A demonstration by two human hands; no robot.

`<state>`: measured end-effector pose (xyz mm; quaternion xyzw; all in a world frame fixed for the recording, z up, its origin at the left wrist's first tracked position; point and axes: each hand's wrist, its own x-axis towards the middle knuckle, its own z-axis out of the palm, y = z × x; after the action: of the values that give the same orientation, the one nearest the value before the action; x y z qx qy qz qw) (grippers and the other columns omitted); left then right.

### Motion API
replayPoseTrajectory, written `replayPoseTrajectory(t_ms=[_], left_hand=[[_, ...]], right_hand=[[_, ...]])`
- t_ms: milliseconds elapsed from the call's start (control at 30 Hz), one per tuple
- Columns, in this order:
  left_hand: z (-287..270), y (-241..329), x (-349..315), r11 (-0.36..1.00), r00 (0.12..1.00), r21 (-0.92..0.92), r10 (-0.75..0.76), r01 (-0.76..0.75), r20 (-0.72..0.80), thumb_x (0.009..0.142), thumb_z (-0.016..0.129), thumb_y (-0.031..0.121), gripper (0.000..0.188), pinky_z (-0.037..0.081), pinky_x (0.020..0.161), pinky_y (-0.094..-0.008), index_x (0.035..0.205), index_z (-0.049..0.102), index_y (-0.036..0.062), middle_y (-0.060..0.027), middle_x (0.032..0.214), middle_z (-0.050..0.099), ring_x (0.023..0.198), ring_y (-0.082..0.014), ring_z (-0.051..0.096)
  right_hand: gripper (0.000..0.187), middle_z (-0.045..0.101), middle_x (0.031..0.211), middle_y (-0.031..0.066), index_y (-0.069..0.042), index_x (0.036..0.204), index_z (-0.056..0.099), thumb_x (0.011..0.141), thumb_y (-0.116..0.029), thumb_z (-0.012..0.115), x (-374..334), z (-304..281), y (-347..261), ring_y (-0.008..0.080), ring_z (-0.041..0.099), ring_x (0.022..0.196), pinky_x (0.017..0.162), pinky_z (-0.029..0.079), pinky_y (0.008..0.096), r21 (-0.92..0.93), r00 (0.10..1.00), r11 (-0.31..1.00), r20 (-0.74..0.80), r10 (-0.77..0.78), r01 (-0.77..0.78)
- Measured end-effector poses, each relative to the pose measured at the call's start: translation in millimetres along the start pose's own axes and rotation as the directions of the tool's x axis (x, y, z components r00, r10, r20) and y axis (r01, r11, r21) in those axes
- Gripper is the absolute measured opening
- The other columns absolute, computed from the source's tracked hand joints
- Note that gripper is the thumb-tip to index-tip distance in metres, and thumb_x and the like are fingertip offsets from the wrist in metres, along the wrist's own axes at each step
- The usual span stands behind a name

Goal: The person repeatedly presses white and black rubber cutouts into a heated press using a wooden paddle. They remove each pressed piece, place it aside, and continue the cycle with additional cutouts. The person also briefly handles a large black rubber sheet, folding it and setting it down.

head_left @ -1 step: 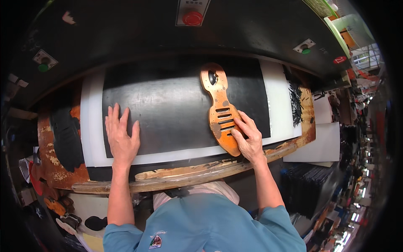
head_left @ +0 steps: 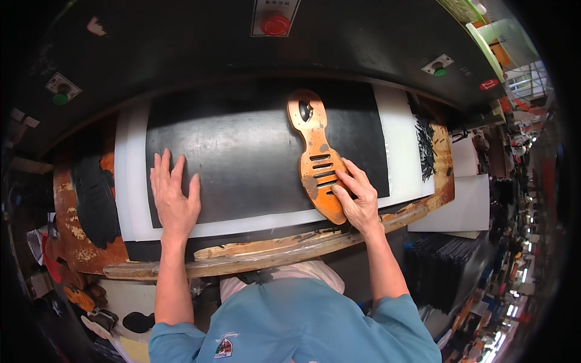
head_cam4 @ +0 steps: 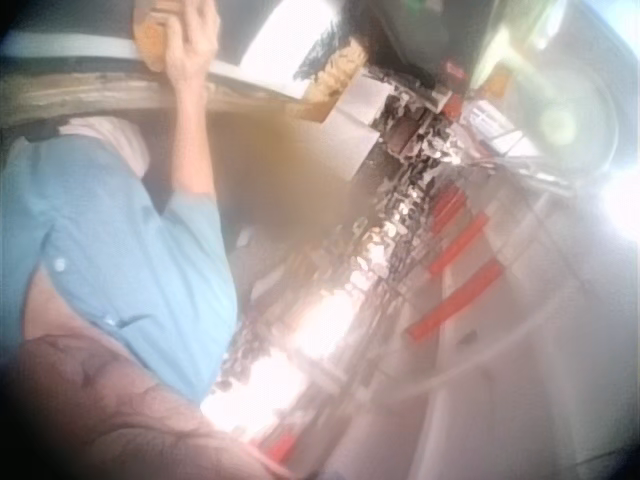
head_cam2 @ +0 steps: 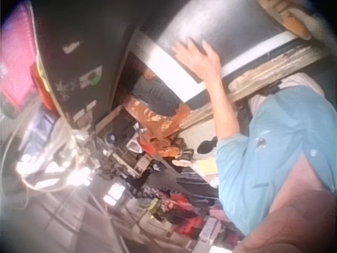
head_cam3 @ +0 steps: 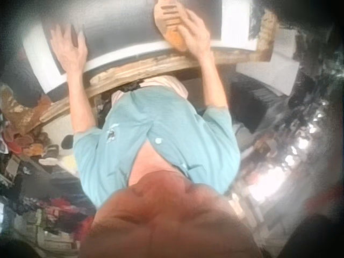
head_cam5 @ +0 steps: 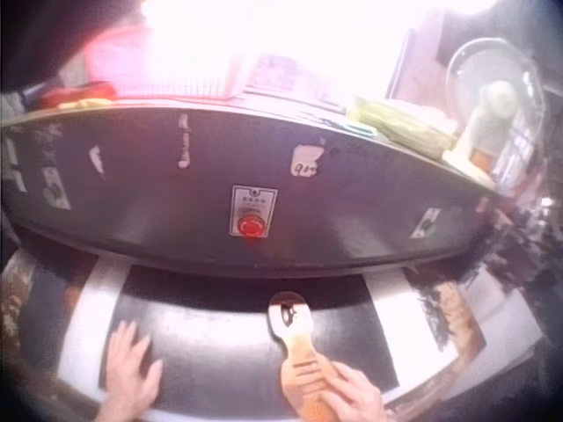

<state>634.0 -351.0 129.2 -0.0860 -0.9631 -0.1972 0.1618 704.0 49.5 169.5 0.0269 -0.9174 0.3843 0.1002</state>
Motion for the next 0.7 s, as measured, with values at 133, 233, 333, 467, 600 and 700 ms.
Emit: replayPoseTrajectory(t_ms=[133,233,333,467,600,700], left_hand=[[-0.7,1.3,1.3,1.000,1.000,-0.011,-0.005,0.005,0.005,0.102,0.071,0.017,0.047,0.029,0.130,-0.0552,0.148,0.063,0.0065,-0.0175,0.166,0.048,0.159,-0.0408,0.037],[-0.9,1.8,1.7,1.000,1.000,-0.016,0.014,-0.014,-0.006,0.099,0.073,0.015,0.049,0.030,0.129,-0.0587,0.146,0.064,0.0053,-0.0212,0.164,0.049,0.157,-0.0441,0.039],[-0.3,2.0,1.7,1.000,1.000,-0.001,0.020,-0.020,-0.006,0.100,0.073,0.015,0.048,0.030,0.129,-0.0583,0.146,0.064,0.0057,-0.0211,0.164,0.049,0.156,-0.0442,0.040],[0.5,2.1,1.3,1.000,1.000,0.004,0.018,-0.018,-0.011,0.100,0.072,0.015,0.048,0.030,0.129,-0.0578,0.146,0.064,0.0062,-0.0207,0.164,0.050,0.156,-0.0440,0.040],[1.6,2.5,1.4,1.000,1.000,0.026,0.016,-0.016,-0.007,0.100,0.072,0.016,0.048,0.030,0.130,-0.0572,0.147,0.063,0.0072,-0.0199,0.164,0.050,0.156,-0.0431,0.040],[1.9,2.1,1.8,1.000,1.000,0.022,0.010,-0.010,-0.007,0.101,0.072,0.016,0.048,0.030,0.130,-0.0565,0.147,0.064,0.0078,-0.0190,0.164,0.050,0.156,-0.0424,0.041]], right_hand=[[0.025,0.076,0.120,0.0216,0.003,0.119,0.078,0.093,0.001,0.079,-5.1,1.8,13.5,0.0318,0.075,0.106,0.092,0.060,0.0373,-0.070,0.984,0.994,-0.151,-0.096,0.087],[0.017,0.078,0.103,0.0166,0.002,0.110,0.079,0.093,0.003,0.078,-5.6,1.2,14.2,0.0282,0.076,0.087,0.076,0.061,0.0354,-0.047,0.975,0.997,-0.213,-0.065,0.057],[0.011,0.075,0.092,0.0139,0.002,0.102,0.076,0.091,0.003,0.079,-3.5,-6.7,11.6,0.0273,0.073,0.074,0.066,0.059,0.0347,-0.069,0.978,0.994,-0.187,-0.096,0.084],[0.014,0.073,0.089,0.0130,0.002,0.099,0.075,0.087,0.003,0.082,5.1,-14.5,12.4,0.0293,0.072,0.074,0.065,0.059,0.0367,-0.141,0.969,0.971,-0.133,-0.210,0.191],[0.011,0.065,0.082,0.0114,0.000,0.091,0.070,0.084,0.003,0.079,13.4,-16.2,14.5,0.0278,0.066,0.071,0.063,0.057,0.0368,-0.307,0.932,0.895,-0.061,-0.357,0.322],[0.012,0.056,0.077,0.0106,-0.003,0.085,0.063,0.086,0.002,0.074,17.8,-15.5,14.7,0.0284,0.060,0.065,0.061,0.055,0.0393,-0.427,0.927,0.832,0.042,-0.373,0.354]])
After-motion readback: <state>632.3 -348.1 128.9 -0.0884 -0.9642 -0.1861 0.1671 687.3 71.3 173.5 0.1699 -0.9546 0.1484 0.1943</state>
